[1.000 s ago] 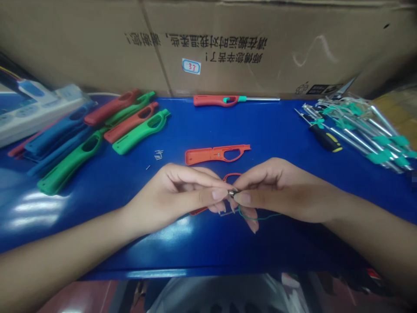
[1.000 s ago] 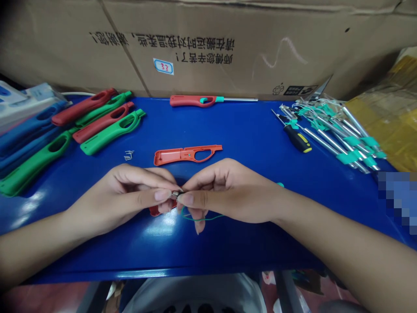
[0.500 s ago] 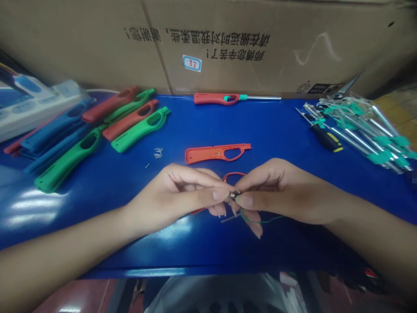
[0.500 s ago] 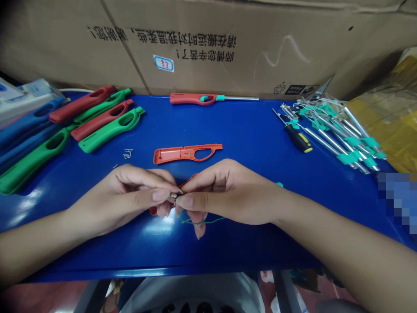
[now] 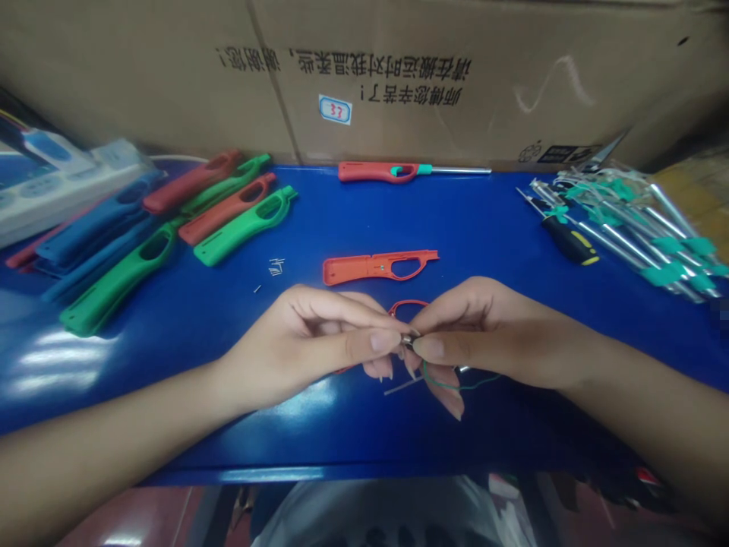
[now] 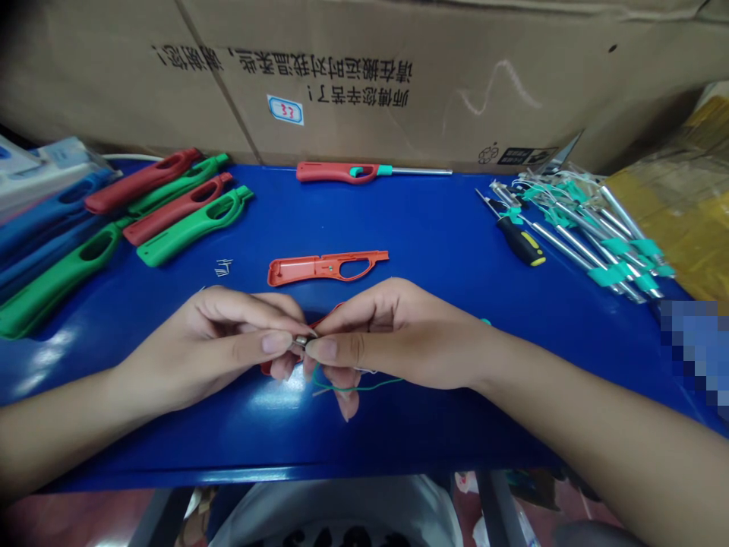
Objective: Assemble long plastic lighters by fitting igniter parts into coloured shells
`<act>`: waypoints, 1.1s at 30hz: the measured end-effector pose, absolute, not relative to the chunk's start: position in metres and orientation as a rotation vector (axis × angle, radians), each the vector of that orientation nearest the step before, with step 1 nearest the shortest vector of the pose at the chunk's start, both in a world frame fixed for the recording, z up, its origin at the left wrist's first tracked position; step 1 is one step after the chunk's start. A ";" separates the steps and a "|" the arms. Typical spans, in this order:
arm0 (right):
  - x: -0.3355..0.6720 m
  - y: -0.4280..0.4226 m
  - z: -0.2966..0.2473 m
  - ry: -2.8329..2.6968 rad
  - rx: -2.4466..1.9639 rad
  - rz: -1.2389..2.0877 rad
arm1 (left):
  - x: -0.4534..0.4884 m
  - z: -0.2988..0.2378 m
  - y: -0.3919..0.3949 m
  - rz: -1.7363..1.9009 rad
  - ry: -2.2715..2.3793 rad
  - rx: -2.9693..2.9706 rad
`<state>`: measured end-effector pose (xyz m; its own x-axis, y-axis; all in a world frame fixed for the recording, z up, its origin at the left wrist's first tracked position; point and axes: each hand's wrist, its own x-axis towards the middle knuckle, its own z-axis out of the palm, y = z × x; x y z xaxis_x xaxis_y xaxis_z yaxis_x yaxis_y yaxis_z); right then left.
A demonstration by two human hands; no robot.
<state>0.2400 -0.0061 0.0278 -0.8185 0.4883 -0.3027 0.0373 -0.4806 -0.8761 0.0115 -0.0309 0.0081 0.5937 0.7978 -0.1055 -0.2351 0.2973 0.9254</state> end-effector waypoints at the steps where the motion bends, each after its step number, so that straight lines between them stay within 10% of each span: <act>1: 0.240 -0.006 0.028 -1.413 -0.773 2.370 | 0.012 0.009 -0.031 0.756 0.639 1.051; 33: 0.240 -0.007 0.020 -1.376 -0.664 2.419 | 0.012 0.004 -0.033 0.730 0.630 0.968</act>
<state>0.2404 -0.0075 0.0202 -0.8553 0.4530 -0.2514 -0.0153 -0.5071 -0.8618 0.0121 -0.0327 0.0045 0.6030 0.7835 -0.1498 -0.2631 0.3726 0.8899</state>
